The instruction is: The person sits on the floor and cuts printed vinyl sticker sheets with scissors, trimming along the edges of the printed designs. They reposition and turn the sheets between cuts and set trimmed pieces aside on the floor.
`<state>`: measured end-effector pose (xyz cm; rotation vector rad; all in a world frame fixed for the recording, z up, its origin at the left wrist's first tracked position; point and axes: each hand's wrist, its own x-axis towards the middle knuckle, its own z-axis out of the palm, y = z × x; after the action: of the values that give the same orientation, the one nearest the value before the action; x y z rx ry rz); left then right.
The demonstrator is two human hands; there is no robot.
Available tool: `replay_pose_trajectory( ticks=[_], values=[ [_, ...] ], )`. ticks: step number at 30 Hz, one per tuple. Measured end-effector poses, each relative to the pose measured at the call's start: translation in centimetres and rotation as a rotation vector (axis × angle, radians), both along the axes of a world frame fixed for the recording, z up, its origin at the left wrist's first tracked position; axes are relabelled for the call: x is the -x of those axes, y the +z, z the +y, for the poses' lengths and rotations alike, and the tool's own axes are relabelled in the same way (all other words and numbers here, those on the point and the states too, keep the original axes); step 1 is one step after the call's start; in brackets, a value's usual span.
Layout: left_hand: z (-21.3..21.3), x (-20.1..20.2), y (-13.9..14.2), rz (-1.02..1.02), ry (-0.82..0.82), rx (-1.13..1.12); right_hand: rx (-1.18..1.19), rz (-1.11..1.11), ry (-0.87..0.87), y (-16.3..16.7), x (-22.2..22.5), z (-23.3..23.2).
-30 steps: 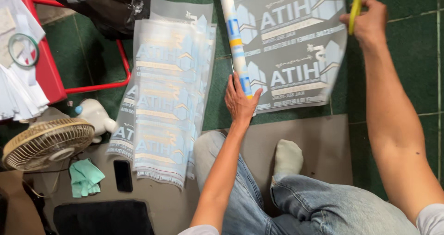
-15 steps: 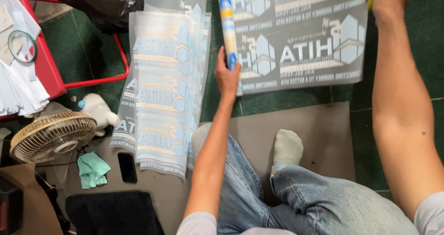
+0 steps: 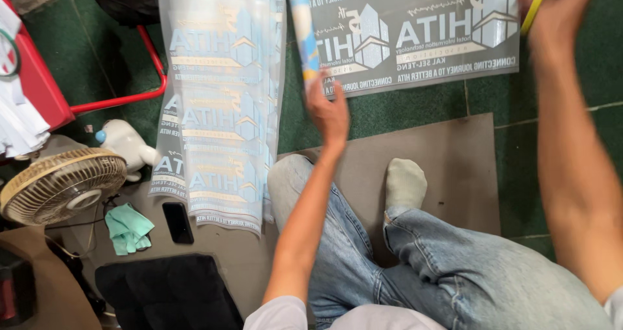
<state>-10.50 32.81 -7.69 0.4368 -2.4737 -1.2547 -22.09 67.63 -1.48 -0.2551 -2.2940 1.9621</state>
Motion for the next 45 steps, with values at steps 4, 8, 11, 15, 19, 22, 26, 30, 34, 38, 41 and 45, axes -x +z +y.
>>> replay_pose_trajectory(
  ticks=[4,8,11,15,19,22,26,30,34,38,41,45],
  values=[
    [4.0,-2.4,-3.4,-0.47,-0.218,-0.935,0.212,-0.306,0.183,-4.2,-12.1,-2.8],
    [4.6,-3.1,-5.9,-0.758,-0.151,-1.327,0.515,-0.687,0.323,-5.9,-22.2,-7.2],
    [4.7,-3.7,-6.7,-0.746,-0.139,-1.377,0.567,-0.893,0.265,-5.9,-25.0,-9.2],
    [4.8,-3.5,-6.9,-0.731,-0.162,-1.434,0.677,-0.876,0.193,-6.9,-25.7,-9.7],
    [4.5,-3.0,-6.8,-0.757,-0.171,-1.462,0.729,-0.85,0.151,-8.4,-25.6,-9.4],
    [4.8,-3.2,-6.8,-0.759,-0.174,-1.476,0.624,-0.863,0.162,-8.6,-24.8,-10.0],
    [5.4,-2.3,-6.9,-0.75,-0.142,-1.52,0.443,-0.822,0.227,-8.0,-23.4,-11.8],
    [6.0,-0.8,-7.3,-0.647,-0.039,-1.617,0.325,-0.827,0.207,-7.2,-22.7,-13.0],
    [7.1,-0.2,-7.7,-0.611,0.036,-1.605,0.288,-0.808,0.171,-7.0,-22.7,-13.6],
    [7.6,-0.5,-7.9,-0.606,0.044,-1.557,0.302,-0.768,0.135,-7.2,-22.8,-14.2],
    [7.2,-0.5,-7.8,-0.619,0.028,-1.555,0.294,-0.754,0.112,-7.4,-22.9,-14.6],
    [7.2,-0.4,-7.9,-0.627,0.025,-1.548,0.287,-0.763,0.094,-7.5,-22.9,-14.9]
  ],
)
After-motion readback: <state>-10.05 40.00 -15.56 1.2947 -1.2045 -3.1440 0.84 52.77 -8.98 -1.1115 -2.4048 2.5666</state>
